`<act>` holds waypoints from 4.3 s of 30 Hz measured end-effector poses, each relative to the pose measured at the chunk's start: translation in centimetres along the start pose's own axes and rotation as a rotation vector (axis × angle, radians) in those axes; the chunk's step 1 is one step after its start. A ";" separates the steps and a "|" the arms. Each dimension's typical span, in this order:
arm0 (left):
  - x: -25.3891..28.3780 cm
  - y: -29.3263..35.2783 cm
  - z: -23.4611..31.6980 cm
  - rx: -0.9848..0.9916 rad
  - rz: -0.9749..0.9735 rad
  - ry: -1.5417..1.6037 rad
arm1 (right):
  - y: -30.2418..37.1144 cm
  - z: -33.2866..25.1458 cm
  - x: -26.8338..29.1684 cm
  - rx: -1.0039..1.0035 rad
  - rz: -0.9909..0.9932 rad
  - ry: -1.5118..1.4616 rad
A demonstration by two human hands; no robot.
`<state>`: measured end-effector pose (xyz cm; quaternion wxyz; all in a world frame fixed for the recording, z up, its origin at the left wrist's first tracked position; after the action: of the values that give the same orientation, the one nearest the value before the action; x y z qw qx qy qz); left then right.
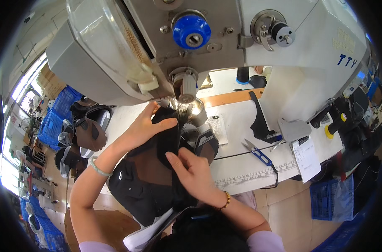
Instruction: The person stitches and assembles pieces of a brown leather shoe upper using an industrial sewing machine, joining the leather pieces with thread.
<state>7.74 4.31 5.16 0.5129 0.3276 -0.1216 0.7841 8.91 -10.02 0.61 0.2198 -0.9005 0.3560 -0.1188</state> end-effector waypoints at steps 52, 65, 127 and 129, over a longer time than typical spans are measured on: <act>-1.1 3.7 -1.1 0.178 0.015 0.113 | -1.3 -0.6 2.2 -0.024 0.067 -0.352; -0.9 4.6 -1.3 0.270 0.093 -0.057 | -0.9 0.1 2.9 0.007 0.098 -0.195; 1.1 1.5 -1.6 0.184 -0.047 -0.118 | -5.9 -0.8 4.1 0.064 0.154 0.072; 1.1 1.2 -1.9 0.218 -0.086 -0.151 | -5.9 -1.1 4.0 0.082 0.162 0.101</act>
<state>5.65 5.57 4.67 0.4967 0.4441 -0.0599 0.7432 14.89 -9.30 4.62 0.2472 -0.8519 0.4331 -0.1603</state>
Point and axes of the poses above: each hand's wrist, its own y-axis away from the middle knuckle, its own x-axis out of the back of the hand, z = x × y, the point moved 9 cm from there along -y, towards the middle knuckle, and after that the axes turned 11 degrees about x, right-handed, at the moved point
